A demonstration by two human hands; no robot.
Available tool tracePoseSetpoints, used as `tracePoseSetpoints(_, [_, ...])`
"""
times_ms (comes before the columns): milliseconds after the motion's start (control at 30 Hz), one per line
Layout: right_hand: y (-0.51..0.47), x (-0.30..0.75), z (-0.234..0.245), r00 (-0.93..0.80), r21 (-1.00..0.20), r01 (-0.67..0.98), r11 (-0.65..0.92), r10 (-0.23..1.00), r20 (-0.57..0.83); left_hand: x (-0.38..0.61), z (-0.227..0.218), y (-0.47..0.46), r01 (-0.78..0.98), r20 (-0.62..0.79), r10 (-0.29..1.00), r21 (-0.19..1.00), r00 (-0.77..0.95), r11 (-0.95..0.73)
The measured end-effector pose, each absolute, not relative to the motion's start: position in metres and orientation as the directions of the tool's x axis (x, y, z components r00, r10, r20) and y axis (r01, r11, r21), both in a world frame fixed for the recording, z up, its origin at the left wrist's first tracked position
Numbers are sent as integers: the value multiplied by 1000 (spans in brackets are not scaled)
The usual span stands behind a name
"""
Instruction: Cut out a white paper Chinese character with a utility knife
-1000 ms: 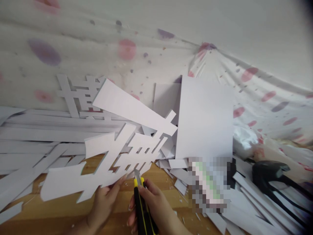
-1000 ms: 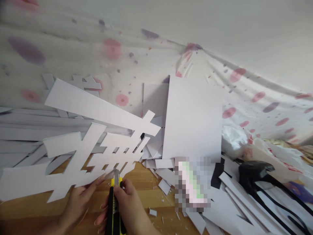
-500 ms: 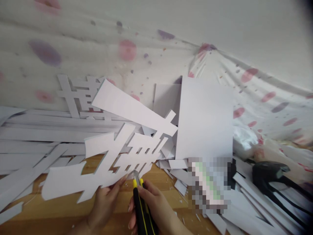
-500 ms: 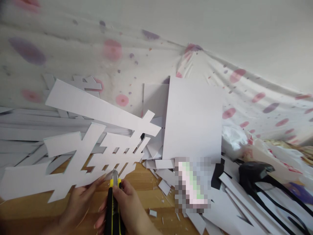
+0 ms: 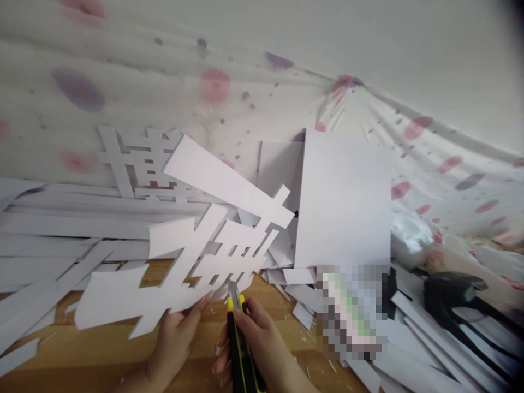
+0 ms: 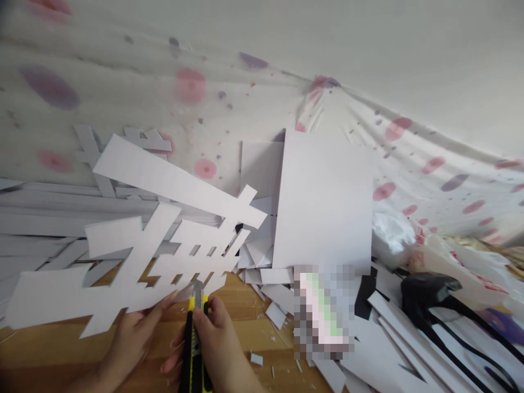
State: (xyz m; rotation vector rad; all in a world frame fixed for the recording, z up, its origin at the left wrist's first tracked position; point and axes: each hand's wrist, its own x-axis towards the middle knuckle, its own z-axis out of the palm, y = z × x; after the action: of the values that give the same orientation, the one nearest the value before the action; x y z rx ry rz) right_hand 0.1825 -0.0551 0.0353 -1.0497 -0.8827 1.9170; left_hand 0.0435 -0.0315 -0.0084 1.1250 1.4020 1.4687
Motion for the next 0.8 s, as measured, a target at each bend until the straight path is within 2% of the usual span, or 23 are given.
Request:
tracePoseSetpoints(200, [-54, 180, 35, -350, -843, -233, -486, 850, -393, 43, -7, -34, 137, 174, 944, 981, -280, -140])
tracePoseSetpoints(300, [-53, 179, 32, -298, -865, -153, -477, 857, -420, 43, -9, -34, 193, 213, 940, 967, -266, -165])
tracePoseSetpoints(500, [-53, 181, 31, -218, -927, 12, -374, 904, -367, 40, -16, -34, 286, 279, 921, 937, -272, -200])
tracePoseSetpoints(667, [-54, 185, 29, -210, -942, 95, -322, 918, -335, 39, -16, -35, 386, 358, 899, 889, -253, -245])
tracePoseSetpoints(800, [-54, 186, 27, -197, -943, 222, -247, 936, -292, 38, -17, -32, 427, 401, 879, 864, -260, -268])
